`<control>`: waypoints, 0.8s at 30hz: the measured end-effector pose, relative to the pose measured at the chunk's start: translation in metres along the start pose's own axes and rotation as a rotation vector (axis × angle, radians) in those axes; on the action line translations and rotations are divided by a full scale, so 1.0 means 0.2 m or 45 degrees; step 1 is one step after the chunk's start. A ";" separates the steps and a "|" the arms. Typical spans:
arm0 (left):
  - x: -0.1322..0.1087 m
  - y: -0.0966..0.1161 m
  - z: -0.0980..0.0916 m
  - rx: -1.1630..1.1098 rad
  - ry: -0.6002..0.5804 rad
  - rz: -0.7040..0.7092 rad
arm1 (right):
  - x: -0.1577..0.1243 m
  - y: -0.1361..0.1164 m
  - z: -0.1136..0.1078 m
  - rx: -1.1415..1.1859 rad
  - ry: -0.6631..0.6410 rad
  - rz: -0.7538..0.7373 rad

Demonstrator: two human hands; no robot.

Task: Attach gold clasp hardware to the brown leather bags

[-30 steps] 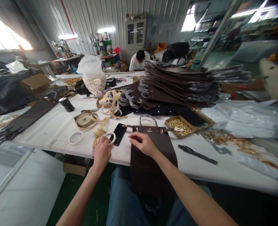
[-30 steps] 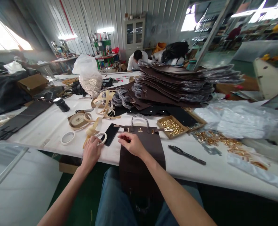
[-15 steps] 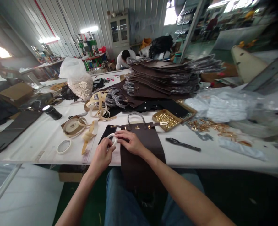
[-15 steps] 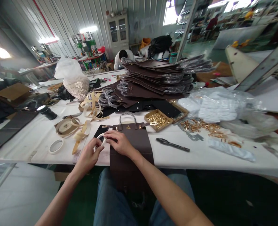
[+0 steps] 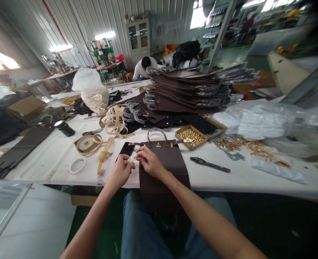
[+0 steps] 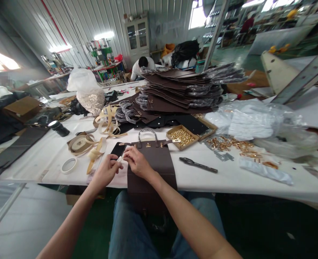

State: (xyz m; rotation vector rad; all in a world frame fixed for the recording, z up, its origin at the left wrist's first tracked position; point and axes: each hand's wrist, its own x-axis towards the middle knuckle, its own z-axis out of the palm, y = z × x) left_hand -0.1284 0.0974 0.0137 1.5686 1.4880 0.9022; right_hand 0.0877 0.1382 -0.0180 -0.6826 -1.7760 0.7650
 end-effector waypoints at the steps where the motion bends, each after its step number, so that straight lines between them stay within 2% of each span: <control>1: 0.02 0.01 0.01 -0.047 -0.020 -0.040 | 0.00 0.00 0.00 -0.017 -0.002 0.013; 5: 0.09 0.05 0.02 0.005 -0.103 0.016 | 0.00 0.02 0.00 -0.053 0.012 0.113; 8: 0.11 0.07 0.02 0.081 -0.056 0.050 | 0.00 0.02 0.01 -0.065 0.021 0.122; 12: 0.10 0.08 0.02 0.146 0.046 0.077 | 0.00 0.01 0.01 -0.070 0.008 0.140; 17: 0.06 0.12 -0.01 0.199 -0.018 0.085 | 0.00 -0.01 0.00 -0.062 -0.019 0.153; 24: 0.03 0.11 -0.05 0.596 0.060 0.417 | 0.00 -0.01 0.00 -0.091 -0.056 0.137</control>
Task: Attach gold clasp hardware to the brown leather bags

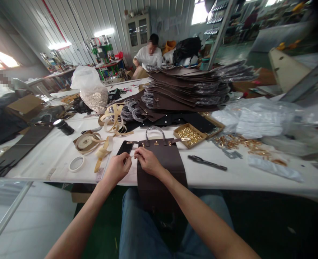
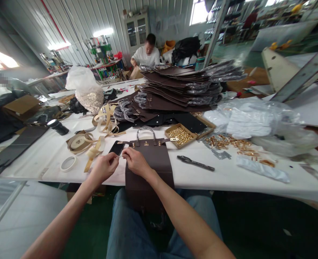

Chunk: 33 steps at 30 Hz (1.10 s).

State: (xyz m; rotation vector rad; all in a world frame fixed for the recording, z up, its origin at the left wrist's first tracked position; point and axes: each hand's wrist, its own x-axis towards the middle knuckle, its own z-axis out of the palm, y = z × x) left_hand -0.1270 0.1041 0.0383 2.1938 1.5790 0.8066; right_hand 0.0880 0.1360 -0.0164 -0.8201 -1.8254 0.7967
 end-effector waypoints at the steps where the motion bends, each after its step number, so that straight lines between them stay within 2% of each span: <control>1: 0.00 0.00 0.00 0.025 -0.001 0.018 | 0.00 0.00 0.00 -0.007 0.000 -0.001; 6: 0.00 0.04 0.03 -0.016 0.026 -0.009 | -0.01 0.00 0.01 -0.004 -0.005 -0.043; 9: 0.02 0.03 0.03 -0.070 0.143 -0.082 | -0.02 0.00 0.00 0.000 0.032 -0.058; 13: 0.04 -0.13 -0.11 -0.092 0.443 -0.266 | -0.03 0.02 -0.03 0.081 0.199 0.033; 15: 0.01 -0.21 -0.18 -0.122 0.473 -0.296 | 0.00 0.03 -0.03 0.145 0.280 0.129; 17: -0.03 -0.23 -0.19 -0.120 0.453 -0.211 | 0.03 0.05 -0.02 0.187 0.325 0.220; 19: -0.08 -0.18 -0.10 -0.011 0.412 -0.072 | 0.05 0.07 0.01 0.192 0.382 0.284; 21: -0.14 -0.11 0.05 0.159 0.343 0.021 | 0.06 0.08 0.01 0.140 0.501 0.315; 23: -0.20 -0.06 0.22 0.287 0.311 0.020 | 0.03 0.09 -0.01 0.028 0.587 0.347; 25: -0.26 -0.07 0.34 0.341 0.337 -0.008 | -0.01 0.10 -0.08 -0.046 0.507 0.391; 28: -0.36 -0.17 0.43 0.364 0.355 0.048 | -0.07 0.12 -0.25 0.105 0.118 0.384; 31: -0.46 -0.32 0.39 0.415 0.417 0.063 | -0.09 0.14 -0.39 0.381 -0.229 0.343; 32: -0.48 -0.38 0.36 0.439 0.471 0.024 | -0.10 0.14 -0.42 0.406 -0.268 0.351; 33: -0.49 -0.43 0.33 0.458 0.531 -0.024 | -0.10 0.14 -0.44 0.364 -0.239 0.363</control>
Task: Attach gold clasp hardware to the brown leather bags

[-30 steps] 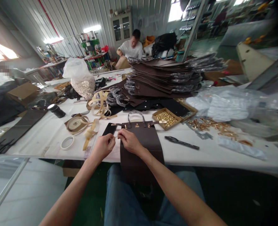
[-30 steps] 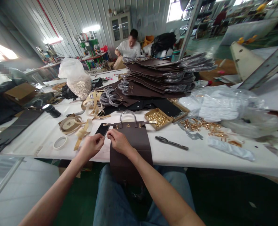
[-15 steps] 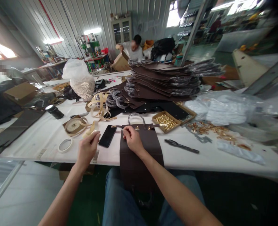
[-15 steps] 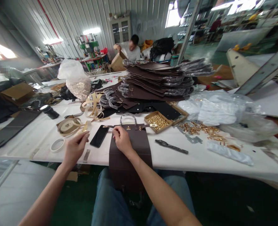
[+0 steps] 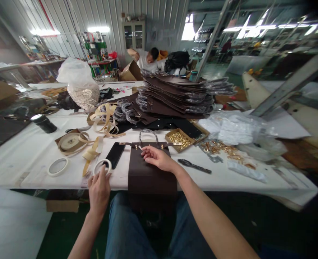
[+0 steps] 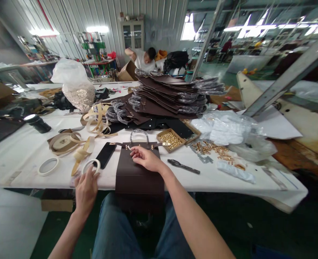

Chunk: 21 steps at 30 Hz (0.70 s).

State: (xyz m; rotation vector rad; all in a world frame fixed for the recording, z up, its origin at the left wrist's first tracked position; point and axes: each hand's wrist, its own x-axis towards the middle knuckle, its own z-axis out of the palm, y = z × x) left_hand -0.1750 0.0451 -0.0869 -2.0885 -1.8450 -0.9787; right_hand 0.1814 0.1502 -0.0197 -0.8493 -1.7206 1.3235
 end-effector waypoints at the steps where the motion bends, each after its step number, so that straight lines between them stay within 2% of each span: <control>1: 0.01 -0.06 -0.01 0.021 0.035 -0.054 | -0.01 0.00 0.00 -0.091 0.116 0.000; 3: 0.05 -0.18 -0.02 0.005 0.042 -0.150 | -0.02 0.01 0.02 -0.367 0.483 -0.046; 5: 0.11 -0.28 -0.02 -0.092 -0.029 -0.196 | -0.02 0.02 0.06 -0.613 0.782 -0.117; 6: 0.15 -0.31 -0.02 -0.145 -0.077 -0.198 | -0.02 0.02 0.08 -0.685 0.847 -0.141; 8: 0.21 -0.33 -0.02 -0.186 -0.137 -0.174 | -0.02 0.04 0.09 -0.737 0.848 -0.155; 10: 0.26 -0.26 -0.05 -0.139 -0.116 -0.136 | -0.01 0.05 0.07 -0.734 0.809 -0.142; 12: 0.29 -0.11 -0.09 -0.142 -0.010 -0.108 | 0.01 0.06 0.05 -0.720 0.779 -0.127; 14: 0.33 0.11 -0.10 -0.314 0.085 -0.091 | 0.02 0.08 0.04 -0.705 0.776 -0.121; 15: 0.35 0.24 -0.09 -0.460 0.080 -0.085 | 0.02 0.08 0.03 -0.706 0.779 -0.121; 16: 0.37 0.37 -0.07 -0.610 0.003 -0.066 | 0.02 0.09 0.03 -0.715 0.784 -0.120; 18: 0.43 0.60 0.03 -0.881 -0.243 -0.030 | 0.03 0.09 0.03 -0.742 0.785 -0.117; 21: 0.52 0.83 0.26 -1.173 -0.477 -0.087 | 0.03 0.09 0.03 -0.766 0.761 -0.092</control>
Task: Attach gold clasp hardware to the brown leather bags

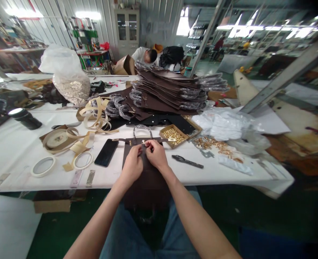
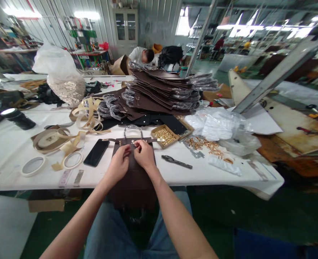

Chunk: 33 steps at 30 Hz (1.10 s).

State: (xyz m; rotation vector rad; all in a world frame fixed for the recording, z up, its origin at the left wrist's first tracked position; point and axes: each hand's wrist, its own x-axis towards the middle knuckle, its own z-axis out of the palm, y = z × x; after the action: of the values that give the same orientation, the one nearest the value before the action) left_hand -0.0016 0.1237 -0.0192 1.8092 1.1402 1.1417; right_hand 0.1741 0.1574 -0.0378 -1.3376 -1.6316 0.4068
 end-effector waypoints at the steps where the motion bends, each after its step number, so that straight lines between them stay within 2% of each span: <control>1: 0.06 -0.02 0.06 -0.027 -0.025 -0.033 | 0.00 0.00 0.00 -0.006 -0.013 0.009; 4: 0.17 -0.11 0.15 0.050 -0.021 -0.065 | 0.01 0.00 -0.01 -0.039 -0.038 0.028; 10: 0.19 -0.19 0.14 0.122 0.024 -0.118 | 0.02 0.02 0.01 -0.096 -0.031 0.040; 20: 0.19 -0.17 0.13 0.276 -0.009 -0.046 | 0.01 0.02 0.00 -0.085 -0.030 0.024; 26: 0.16 -0.17 0.13 0.271 0.028 -0.024 | 0.02 0.03 0.01 -0.073 -0.027 0.044; 33: 0.15 -0.18 0.13 0.249 -0.004 0.008 | 0.02 0.04 0.02 -0.072 0.009 0.034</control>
State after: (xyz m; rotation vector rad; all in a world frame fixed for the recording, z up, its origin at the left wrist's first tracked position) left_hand 0.0192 0.1627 -0.0512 1.9618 1.2836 1.0612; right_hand 0.1755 0.1645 -0.0430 -1.4033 -1.6313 0.3736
